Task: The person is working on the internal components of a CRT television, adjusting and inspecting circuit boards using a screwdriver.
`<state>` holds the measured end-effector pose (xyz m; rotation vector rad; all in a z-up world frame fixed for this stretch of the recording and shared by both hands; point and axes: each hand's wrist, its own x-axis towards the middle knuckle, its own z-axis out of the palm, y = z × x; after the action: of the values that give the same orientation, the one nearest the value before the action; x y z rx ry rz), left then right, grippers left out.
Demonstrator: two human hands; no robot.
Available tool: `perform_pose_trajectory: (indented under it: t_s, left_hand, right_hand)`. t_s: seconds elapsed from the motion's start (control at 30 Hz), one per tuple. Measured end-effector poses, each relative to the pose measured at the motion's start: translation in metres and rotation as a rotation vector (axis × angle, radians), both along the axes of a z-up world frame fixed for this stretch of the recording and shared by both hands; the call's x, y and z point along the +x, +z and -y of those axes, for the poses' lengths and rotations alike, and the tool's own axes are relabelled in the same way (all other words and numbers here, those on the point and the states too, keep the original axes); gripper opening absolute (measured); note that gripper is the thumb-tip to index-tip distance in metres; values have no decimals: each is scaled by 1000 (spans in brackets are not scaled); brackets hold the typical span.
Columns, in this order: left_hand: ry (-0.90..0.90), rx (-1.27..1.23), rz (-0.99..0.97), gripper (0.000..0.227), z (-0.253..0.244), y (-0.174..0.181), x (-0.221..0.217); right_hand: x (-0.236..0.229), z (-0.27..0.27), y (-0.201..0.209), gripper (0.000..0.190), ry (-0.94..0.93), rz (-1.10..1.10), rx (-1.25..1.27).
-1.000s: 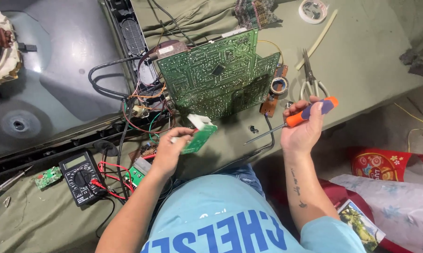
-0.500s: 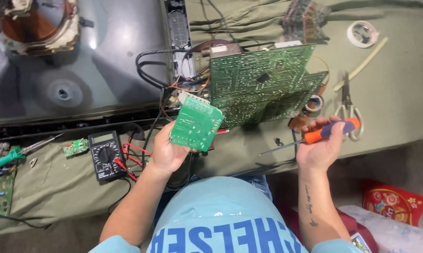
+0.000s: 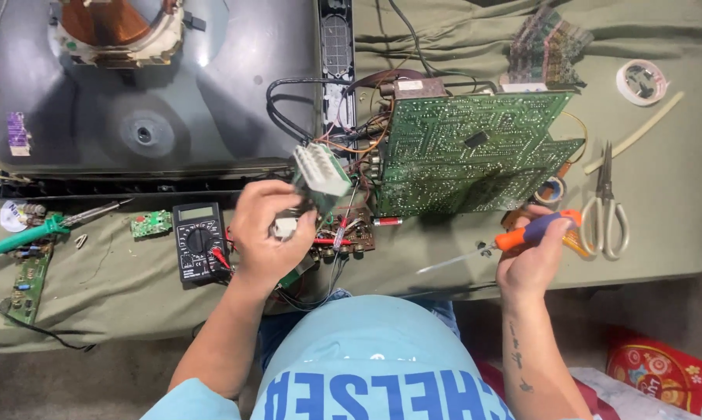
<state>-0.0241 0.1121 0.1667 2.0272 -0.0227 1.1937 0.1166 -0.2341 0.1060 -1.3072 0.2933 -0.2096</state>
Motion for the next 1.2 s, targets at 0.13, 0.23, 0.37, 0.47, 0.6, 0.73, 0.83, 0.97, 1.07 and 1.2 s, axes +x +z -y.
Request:
perform_pose_trajectory:
  t_s: [0.13,0.23,0.37,0.47,0.6,0.73,0.83,0.97,1.07,1.2]
  left_hand:
    - [130,158,25,27,-9,1,-10]
    - [180,337,124,28,-12,-3,-11]
    - [107,407,247,22,-8,-4,-9]
    - [118,430,286,23,-4,-3,-6]
    - [119,431,303,23,0,0,-2]
    - [117,427,249,25,2,-3,-1]
    - [111,425,224,27,-1,-11,0]
    - [120,432,181,26,-13,-26,4]
    - [158,467,145,27,-27,-31,9]
    - [234,496,138,27,-47,-34,14]
  right_hand:
    - [-10,-2,-24,39,139,-19,-11]
    - [-14,6,-48,26,177,-49,35]
    - [-18,17,-72,28,211,-160,53]
    - [-21,16,-80,27,222,-193,79]
    - [-20,14,-93,29,233,-239,142]
    - [-22,11,-94,29,268,-250,187]
    - [-26,20,-108,32,328,-246,189]
    - [-42,21,-104,41,561,-160,148]
    - [-49,17,-87,46,659,-94,124]
    - [-53,3,-45,49,784,-13,53]
